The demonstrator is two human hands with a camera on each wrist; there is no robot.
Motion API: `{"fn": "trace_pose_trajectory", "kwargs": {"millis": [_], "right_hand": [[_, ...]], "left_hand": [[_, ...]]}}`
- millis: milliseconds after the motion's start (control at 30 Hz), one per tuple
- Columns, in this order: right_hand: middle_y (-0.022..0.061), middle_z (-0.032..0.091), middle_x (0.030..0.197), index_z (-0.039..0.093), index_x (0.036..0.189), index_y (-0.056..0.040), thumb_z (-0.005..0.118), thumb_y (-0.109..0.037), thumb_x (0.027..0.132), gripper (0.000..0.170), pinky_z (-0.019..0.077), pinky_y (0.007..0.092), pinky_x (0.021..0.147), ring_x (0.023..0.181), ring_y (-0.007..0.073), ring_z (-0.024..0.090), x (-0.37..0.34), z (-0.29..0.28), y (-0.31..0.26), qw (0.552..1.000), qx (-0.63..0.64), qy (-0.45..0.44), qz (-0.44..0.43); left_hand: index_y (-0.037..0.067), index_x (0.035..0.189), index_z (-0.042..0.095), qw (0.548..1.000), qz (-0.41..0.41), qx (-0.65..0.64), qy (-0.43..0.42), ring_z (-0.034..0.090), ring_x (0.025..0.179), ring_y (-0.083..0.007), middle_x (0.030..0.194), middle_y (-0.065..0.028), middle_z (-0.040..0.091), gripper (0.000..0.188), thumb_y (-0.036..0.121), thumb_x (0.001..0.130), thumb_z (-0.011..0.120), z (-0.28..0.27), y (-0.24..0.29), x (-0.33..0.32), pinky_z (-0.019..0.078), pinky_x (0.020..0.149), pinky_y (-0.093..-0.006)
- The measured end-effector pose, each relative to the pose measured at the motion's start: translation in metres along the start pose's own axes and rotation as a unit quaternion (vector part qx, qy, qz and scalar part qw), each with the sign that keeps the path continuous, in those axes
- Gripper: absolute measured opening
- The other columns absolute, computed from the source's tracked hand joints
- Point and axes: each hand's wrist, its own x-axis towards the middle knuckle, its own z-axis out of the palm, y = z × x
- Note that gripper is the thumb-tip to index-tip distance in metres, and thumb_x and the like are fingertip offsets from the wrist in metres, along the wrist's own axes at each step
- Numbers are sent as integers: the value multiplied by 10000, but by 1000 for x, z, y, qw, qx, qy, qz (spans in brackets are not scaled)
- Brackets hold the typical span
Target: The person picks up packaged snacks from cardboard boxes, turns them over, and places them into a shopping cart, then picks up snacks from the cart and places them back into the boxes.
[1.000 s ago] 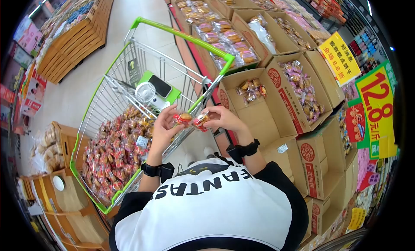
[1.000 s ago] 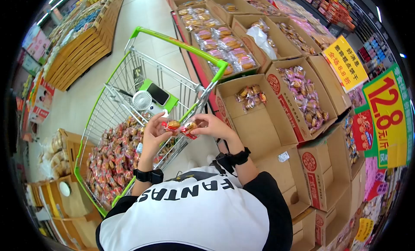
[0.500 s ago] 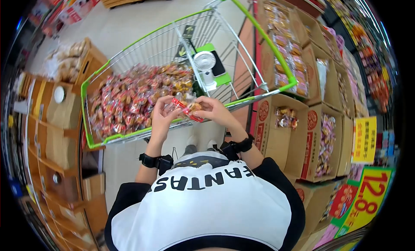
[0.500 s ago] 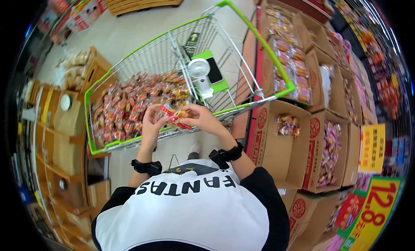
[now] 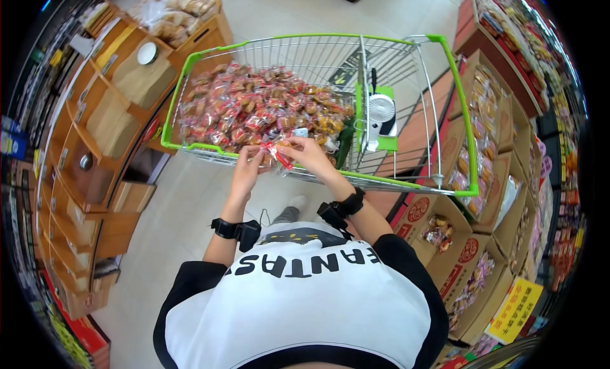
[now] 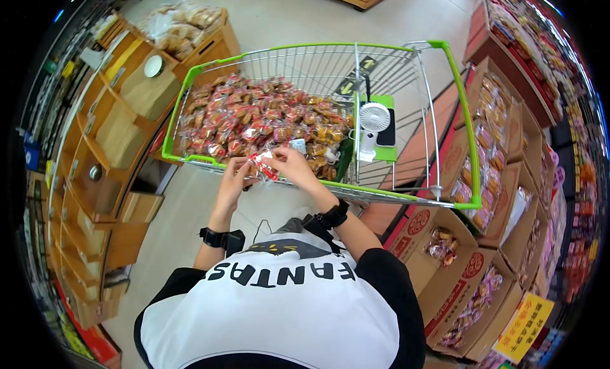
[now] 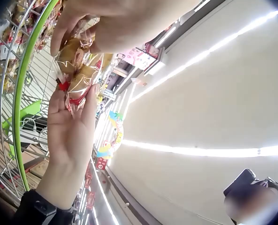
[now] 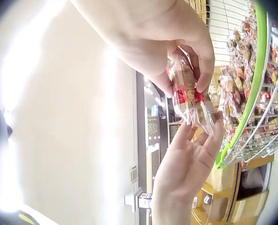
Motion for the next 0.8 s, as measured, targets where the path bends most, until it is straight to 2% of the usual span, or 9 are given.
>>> {"fn": "trace_pose_trajectory", "kwargs": {"millis": [100, 200, 367, 433, 533, 600, 700, 733, 800], "right_hand": [[49, 588, 743, 606, 891, 0, 581, -341, 768, 363, 411, 249, 588, 648, 98, 525, 20, 13, 22, 998, -50, -2, -32], [23, 528, 608, 611, 862, 0, 537, -338, 795, 353, 348, 256, 506, 554, 75, 414, 31, 27, 23, 999, -24, -36, 32], [56, 569, 653, 596, 862, 39, 511, -346, 804, 398, 384, 246, 553, 595, 88, 483, 60, 44, -15, 990, -55, -69, 106], [34, 557, 752, 557, 1038, -6, 553, -323, 785, 406, 367, 207, 529, 611, 77, 482, 85, 52, -24, 993, -72, -86, 27], [109, 547, 1008, 349, 1246, -42, 575, -266, 776, 568, 426, 224, 673, 827, 146, 549, 110, 60, -41, 984, 94, -100, -115], [159, 272, 1311, 190, 1319, -107, 592, -231, 761, 699, 419, 281, 766, 898, 193, 519, 110, 58, -62, 984, 90, -61, -139], [162, 136, 1363, 101, 1335, -118, 583, -229, 765, 755, 402, 286, 812, 961, 232, 509, 112, 42, -45, 989, -18, -83, -120], [160, 157, 1357, 134, 1327, -93, 584, -223, 760, 736, 391, 290, 839, 996, 253, 500, 93, 37, -60, 992, -32, -103, -58], [157, 313, 1277, 293, 1272, -69, 560, -201, 774, 580, 411, 287, 802, 971, 220, 514, 99, 33, -12, 993, -67, -81, -53]], "left_hand": [[41, 1077, 468, 999, -29, -15, 2, 533, 767, -121, 926, -60, 520, 245, 146, 858, 434, -15, -6, 0, 481, 676, -242], [30, 1102, 460, 998, -39, -27, 27, 535, 761, -119, 927, -61, 529, 274, 134, 850, 441, -30, -14, 7, 479, 683, -242], [32, 1088, 487, 994, -56, -55, 76, 524, 842, -143, 973, -80, 495, 271, 128, 835, 472, -52, 1, 15, 474, 699, -265], [47, 1152, 442, 990, 30, -127, 51, 521, 850, -172, 953, -79, 502, 323, 115, 837, 458, -69, 12, 29, 464, 739, -280], [55, 1235, 342, 968, 73, -230, 71, 512, 897, -212, 1001, -100, 481, 414, 110, 838, 443, -87, 56, 35, 451, 787, -315], [66, 1281, 254, 964, 120, -193, 139, 495, 959, -240, 1094, -131, 438, 471, 112, 843, 422, -93, 79, 28, 433, 831, -352], [40, 1294, 211, 981, 101, -131, 99, 474, 1020, -276, 1281, -131, 234, 491, 110, 845, 398, -102, 69, 24, 421, 839, -371], [67, 1245, 322, 977, 65, -169, 116, 501, 975, -232, 1145, -132, 424, 418, 104, 837, 409, -102, 56, 27, 442, 806, -342], [57, 1193, 381, 985, 40, -149, 77, 519, 945, -212, 1101, -114, 461, 365, 109, 832, 414, -95, 37, 21, 446, 788, -329]]}}
